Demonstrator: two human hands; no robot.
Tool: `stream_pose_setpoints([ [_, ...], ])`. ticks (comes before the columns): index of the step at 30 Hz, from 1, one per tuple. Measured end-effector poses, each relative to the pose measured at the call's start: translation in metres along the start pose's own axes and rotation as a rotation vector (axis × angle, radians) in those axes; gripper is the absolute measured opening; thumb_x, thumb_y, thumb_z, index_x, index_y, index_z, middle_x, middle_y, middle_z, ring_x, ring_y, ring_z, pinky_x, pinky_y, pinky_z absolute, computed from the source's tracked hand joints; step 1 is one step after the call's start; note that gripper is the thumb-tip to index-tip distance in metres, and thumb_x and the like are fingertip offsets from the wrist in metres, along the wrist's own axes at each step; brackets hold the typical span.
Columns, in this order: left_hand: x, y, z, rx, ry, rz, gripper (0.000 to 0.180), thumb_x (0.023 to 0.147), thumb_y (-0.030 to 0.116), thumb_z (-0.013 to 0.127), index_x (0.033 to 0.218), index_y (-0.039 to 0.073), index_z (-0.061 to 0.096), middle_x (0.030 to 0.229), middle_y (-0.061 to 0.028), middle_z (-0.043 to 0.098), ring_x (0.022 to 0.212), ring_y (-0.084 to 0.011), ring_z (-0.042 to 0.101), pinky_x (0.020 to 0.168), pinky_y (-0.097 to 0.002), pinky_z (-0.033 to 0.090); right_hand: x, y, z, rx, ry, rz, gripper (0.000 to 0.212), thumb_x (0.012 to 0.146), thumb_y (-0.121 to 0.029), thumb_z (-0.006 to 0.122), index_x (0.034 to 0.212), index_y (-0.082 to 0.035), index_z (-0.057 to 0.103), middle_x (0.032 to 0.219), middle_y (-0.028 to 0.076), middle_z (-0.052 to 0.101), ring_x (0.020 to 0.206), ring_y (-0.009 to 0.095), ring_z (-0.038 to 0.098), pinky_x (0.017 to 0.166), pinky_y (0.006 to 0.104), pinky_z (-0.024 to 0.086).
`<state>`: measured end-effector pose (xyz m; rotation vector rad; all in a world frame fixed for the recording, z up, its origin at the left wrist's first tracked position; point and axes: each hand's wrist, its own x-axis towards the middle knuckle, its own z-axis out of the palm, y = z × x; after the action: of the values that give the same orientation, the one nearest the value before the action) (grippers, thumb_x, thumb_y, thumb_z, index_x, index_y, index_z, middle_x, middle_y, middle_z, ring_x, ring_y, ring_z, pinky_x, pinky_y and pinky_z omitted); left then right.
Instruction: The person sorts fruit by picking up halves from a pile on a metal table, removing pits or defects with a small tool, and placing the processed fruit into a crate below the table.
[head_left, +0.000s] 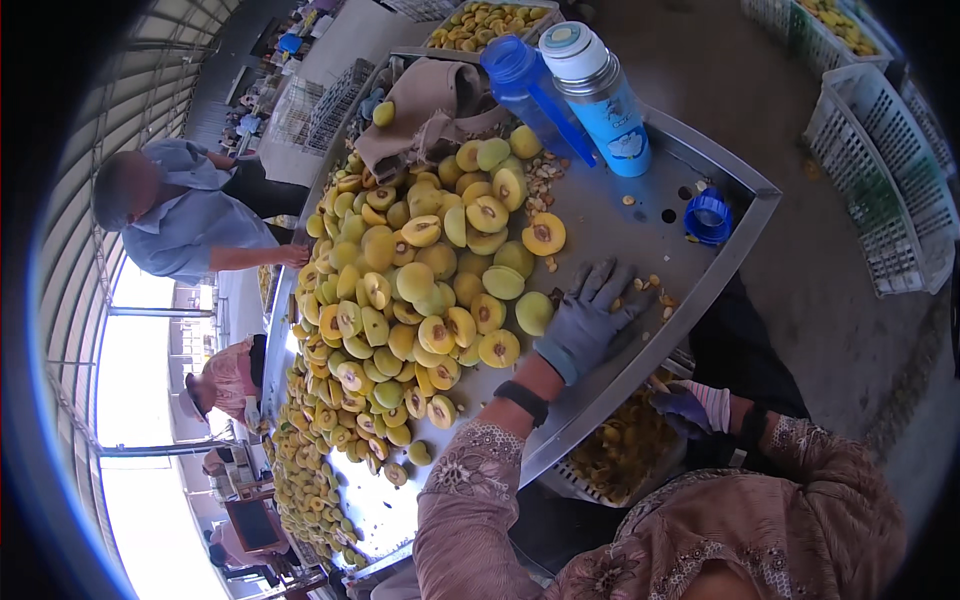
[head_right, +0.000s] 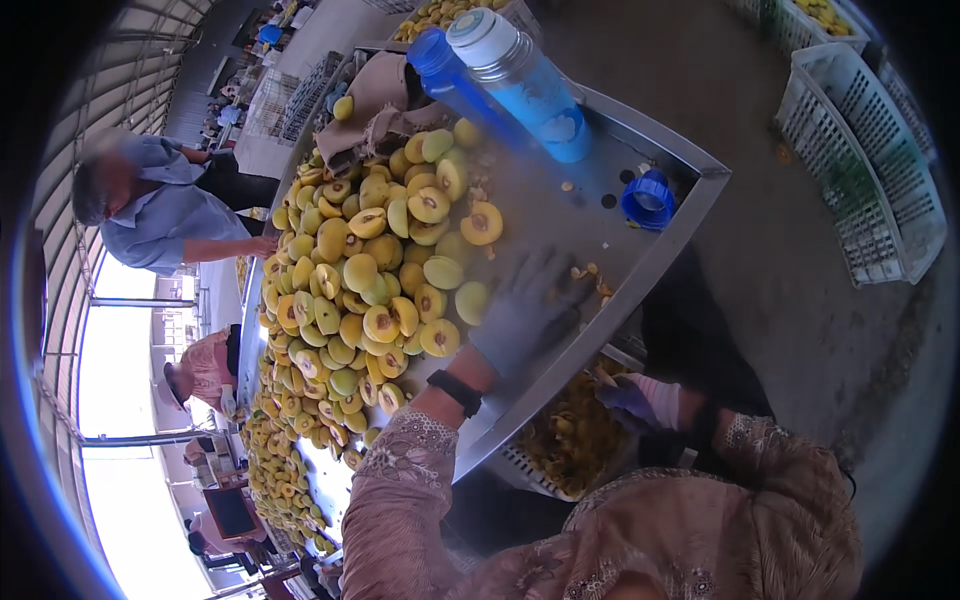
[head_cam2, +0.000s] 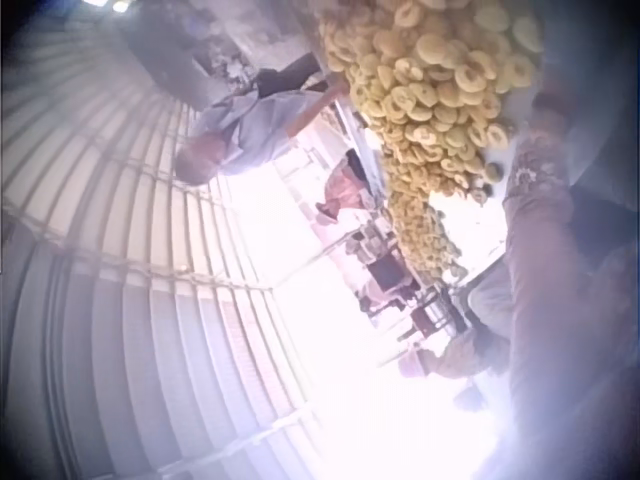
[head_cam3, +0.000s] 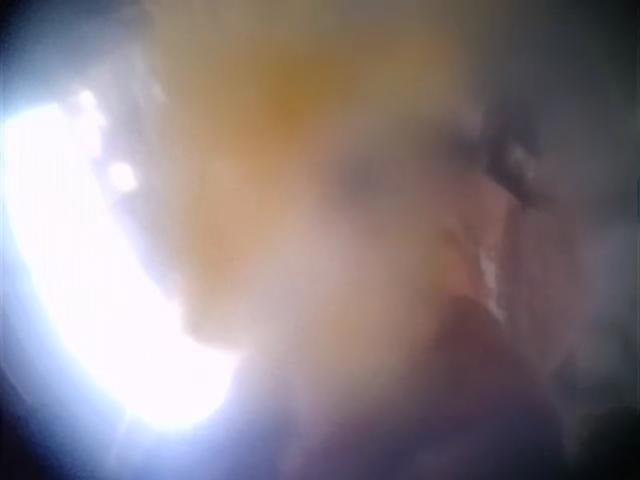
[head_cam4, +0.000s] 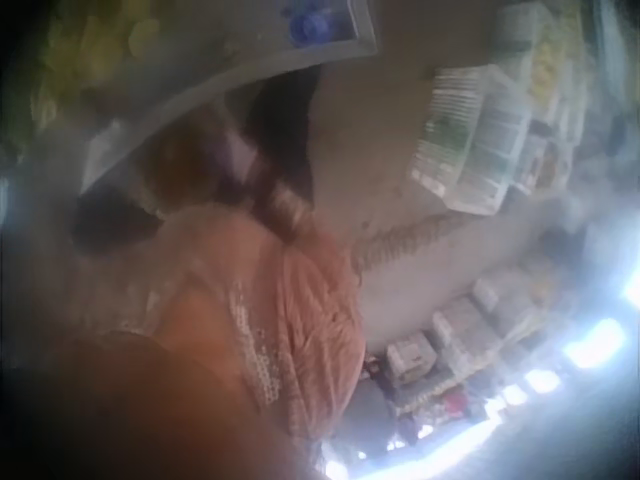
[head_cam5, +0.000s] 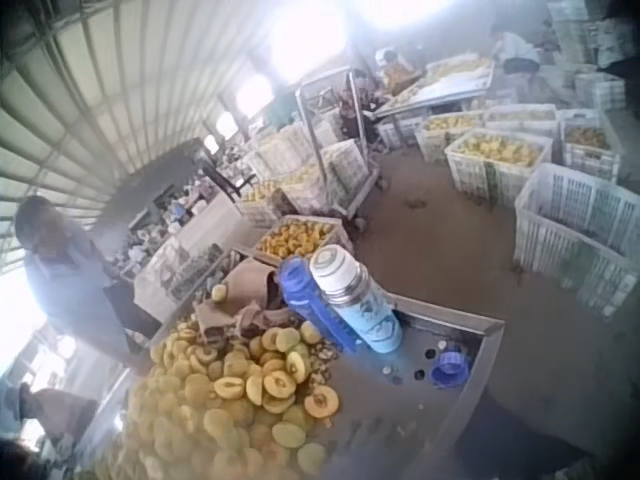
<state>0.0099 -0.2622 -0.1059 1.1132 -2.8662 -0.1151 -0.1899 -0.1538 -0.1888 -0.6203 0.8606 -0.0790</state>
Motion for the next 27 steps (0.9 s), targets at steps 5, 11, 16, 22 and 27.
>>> stream_pose_setpoints([
  [5,0.039,-0.033,0.014,0.065,0.093,-0.111,0.043,0.086,0.031,0.053,0.128,0.020,0.049,0.136,-0.0141,0.039,0.127,-0.0362,0.035,0.104,-0.0519,0.028,0.000,0.002,-0.003,-0.012,-0.012,-0.018,0.034,0.093,-0.038,0.043,0.080,-0.008,0.049,0.046,0.004,0.047,0.033,0.014,0.042,0.032,0.0276,0.030],
  [11,0.074,-0.076,0.034,0.086,0.252,-0.329,0.042,0.088,0.028,0.050,0.128,0.015,0.048,0.136,-0.0135,0.039,0.126,-0.0385,0.036,0.102,-0.0474,0.033,-0.001,0.003,-0.011,-0.050,-0.038,0.009,0.035,0.092,-0.040,0.043,0.082,-0.007,0.050,0.046,0.004,0.047,0.033,0.014,0.042,0.033,0.0281,0.030],
  [16,0.091,-0.117,0.040,0.095,0.259,-0.422,0.041,0.089,0.028,0.048,0.125,0.008,0.049,0.136,-0.0129,0.040,0.126,-0.0367,0.036,0.101,-0.0447,0.036,-0.002,-0.003,-0.012,0.050,-0.030,0.052,0.033,0.088,-0.039,0.053,0.071,-0.011,0.052,0.054,0.001,0.046,0.039,0.012,0.041,0.036,0.0269,0.030],
  [22,0.080,-0.219,0.086,0.686,0.114,-0.444,0.038,0.091,0.025,0.044,0.123,0.006,0.049,0.136,-0.0132,0.041,0.126,-0.0328,0.038,0.100,-0.0432,0.038,0.006,-0.011,-0.001,0.055,-0.068,0.077,0.036,0.090,-0.040,0.050,0.071,-0.010,0.051,0.051,0.002,0.046,0.037,0.013,0.041,0.036,0.0271,0.030],
  [27,0.141,-0.188,0.054,0.021,0.168,-0.730,0.039,0.089,0.024,0.047,0.124,0.007,0.049,0.138,-0.0135,0.038,0.124,-0.0335,0.039,0.098,-0.0430,0.040,-0.001,-0.003,-0.021,0.098,-0.047,0.066,0.035,0.090,-0.040,0.050,0.073,-0.009,0.052,0.049,0.003,0.046,0.037,0.013,0.041,0.035,0.0277,0.030],
])
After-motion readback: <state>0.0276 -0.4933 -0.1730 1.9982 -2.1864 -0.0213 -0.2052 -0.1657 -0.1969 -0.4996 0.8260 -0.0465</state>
